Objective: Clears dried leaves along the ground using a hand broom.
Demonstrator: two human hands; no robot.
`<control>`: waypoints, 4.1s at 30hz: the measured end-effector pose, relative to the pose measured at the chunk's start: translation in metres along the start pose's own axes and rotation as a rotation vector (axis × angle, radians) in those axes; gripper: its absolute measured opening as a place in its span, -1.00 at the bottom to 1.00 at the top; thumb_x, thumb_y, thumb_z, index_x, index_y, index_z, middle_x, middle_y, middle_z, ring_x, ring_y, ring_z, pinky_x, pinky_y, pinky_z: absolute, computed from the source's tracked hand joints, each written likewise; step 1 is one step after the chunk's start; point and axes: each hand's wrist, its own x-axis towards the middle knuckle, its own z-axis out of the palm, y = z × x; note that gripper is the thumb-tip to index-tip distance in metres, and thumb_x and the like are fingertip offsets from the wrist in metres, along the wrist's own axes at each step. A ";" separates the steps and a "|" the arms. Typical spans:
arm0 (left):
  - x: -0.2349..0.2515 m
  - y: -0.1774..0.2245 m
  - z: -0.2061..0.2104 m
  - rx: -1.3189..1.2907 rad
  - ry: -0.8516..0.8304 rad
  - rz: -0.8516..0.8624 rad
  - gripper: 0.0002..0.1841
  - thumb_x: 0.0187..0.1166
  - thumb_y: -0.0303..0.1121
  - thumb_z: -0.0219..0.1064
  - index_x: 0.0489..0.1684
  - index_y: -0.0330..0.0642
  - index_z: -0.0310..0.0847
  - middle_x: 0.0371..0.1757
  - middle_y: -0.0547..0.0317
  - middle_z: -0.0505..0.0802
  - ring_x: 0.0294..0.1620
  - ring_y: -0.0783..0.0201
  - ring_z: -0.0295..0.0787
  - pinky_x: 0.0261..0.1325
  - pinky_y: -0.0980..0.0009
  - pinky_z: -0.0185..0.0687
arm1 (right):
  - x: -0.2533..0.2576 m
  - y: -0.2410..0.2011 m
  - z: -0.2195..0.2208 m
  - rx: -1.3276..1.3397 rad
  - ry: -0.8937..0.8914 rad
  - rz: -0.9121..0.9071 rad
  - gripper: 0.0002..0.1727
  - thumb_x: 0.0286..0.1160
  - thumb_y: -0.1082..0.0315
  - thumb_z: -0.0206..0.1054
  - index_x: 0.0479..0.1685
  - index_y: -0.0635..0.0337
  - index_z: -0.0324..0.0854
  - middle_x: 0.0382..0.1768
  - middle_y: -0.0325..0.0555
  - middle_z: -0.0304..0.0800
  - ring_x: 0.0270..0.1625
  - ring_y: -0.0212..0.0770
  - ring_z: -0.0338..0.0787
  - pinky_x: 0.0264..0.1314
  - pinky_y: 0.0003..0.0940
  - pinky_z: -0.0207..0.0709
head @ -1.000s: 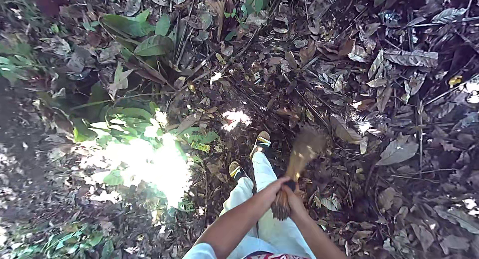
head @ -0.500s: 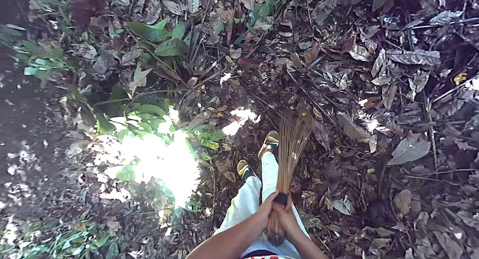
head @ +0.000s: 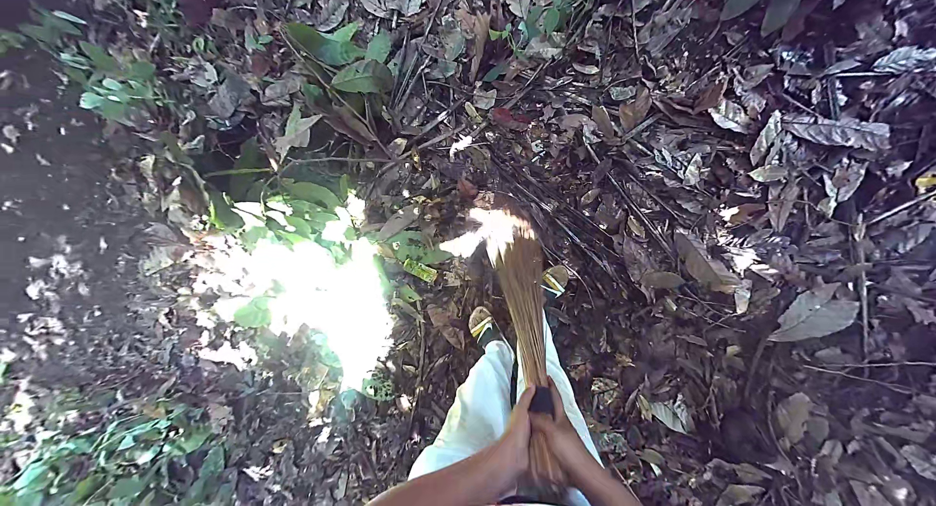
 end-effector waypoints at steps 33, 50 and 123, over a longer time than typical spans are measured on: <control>-0.015 0.039 -0.080 -0.180 0.026 0.227 -0.48 0.87 0.02 -0.12 0.42 -0.17 0.53 0.09 0.01 0.84 0.07 0.23 0.80 0.19 0.19 0.71 | 0.036 0.008 0.088 -0.233 -0.076 -0.188 0.25 0.18 0.45 0.43 0.91 0.23 -0.44 0.67 0.43 0.25 0.57 0.07 0.53 0.55 -0.04 0.48; -0.047 0.005 -0.104 -0.387 0.089 0.171 -0.51 0.86 0.01 -0.08 0.34 -0.18 0.55 0.02 0.00 0.83 0.01 0.19 0.80 0.13 0.15 0.71 | 0.006 0.005 0.114 -0.434 -0.175 0.090 0.08 0.48 0.53 0.38 0.88 0.23 -0.40 0.57 0.47 0.35 0.46 0.15 0.60 0.49 0.02 0.49; 0.095 -0.217 -0.259 -0.949 0.345 0.445 -0.12 0.41 -0.33 0.52 0.75 -0.34 0.06 0.41 -0.35 0.66 0.35 -0.12 0.71 0.44 -0.05 0.60 | 0.048 -0.021 -0.010 -2.417 -0.330 -0.325 -0.55 0.64 0.32 0.25 0.42 0.42 0.60 0.14 0.51 0.69 0.15 0.36 0.73 0.29 0.26 0.51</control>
